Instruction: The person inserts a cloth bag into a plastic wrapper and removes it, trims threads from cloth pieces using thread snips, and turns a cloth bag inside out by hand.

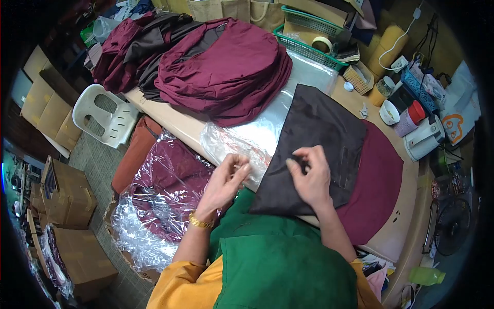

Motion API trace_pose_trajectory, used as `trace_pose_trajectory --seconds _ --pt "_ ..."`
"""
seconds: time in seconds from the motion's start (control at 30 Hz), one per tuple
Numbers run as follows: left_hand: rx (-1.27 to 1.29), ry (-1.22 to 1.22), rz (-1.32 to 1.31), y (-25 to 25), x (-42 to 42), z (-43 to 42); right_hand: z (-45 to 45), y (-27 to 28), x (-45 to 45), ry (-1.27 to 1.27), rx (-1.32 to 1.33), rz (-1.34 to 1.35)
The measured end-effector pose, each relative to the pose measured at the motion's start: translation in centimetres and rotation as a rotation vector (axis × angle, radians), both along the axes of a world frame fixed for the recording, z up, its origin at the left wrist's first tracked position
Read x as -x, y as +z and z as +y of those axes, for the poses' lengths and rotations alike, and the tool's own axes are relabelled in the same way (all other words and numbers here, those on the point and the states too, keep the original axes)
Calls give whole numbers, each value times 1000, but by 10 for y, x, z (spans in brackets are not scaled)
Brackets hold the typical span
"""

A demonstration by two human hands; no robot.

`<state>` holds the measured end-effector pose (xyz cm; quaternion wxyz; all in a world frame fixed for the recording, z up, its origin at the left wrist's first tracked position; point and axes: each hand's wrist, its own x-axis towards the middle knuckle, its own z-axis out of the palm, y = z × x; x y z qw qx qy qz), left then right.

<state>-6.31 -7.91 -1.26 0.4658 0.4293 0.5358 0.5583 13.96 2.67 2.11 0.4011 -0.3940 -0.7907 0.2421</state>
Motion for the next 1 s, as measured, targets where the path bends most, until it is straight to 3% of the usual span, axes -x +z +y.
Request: trace_pose_trajectory --seconds 0.07,0.13,0.17,0.3,0.37,0.47,0.53,0.6,0.73,0.83,1.0 --pt "-11 154 195 -5 -23 23 26 -29 -8 -65 55 147" --pt "133 14 630 4 -40 38 38 -52 -14 -73 104 263" --pt "-97 56 761 -24 -44 44 37 -55 -19 -107 186 213" --pt "148 -212 612 9 -28 37 41 -66 -31 -110 341 245" --pt "162 -192 508 0 -11 28 42 -67 -33 -95 342 280" --pt "183 -158 404 -2 -7 22 33 -50 -29 -67 337 108" --pt "115 -121 382 -10 -8 22 28 -46 -23 -32 75 -35" --pt "105 -94 286 -11 -12 21 21 -36 -24 -2 167 -95" --pt "85 -48 117 -9 -16 20 1 -12 -19 25 54 -217" --pt "91 -50 109 -4 -16 18 -13 1 -13 183 -98 -275" --pt "71 -58 113 -5 -15 17 -24 15 7 213 -180 -277"
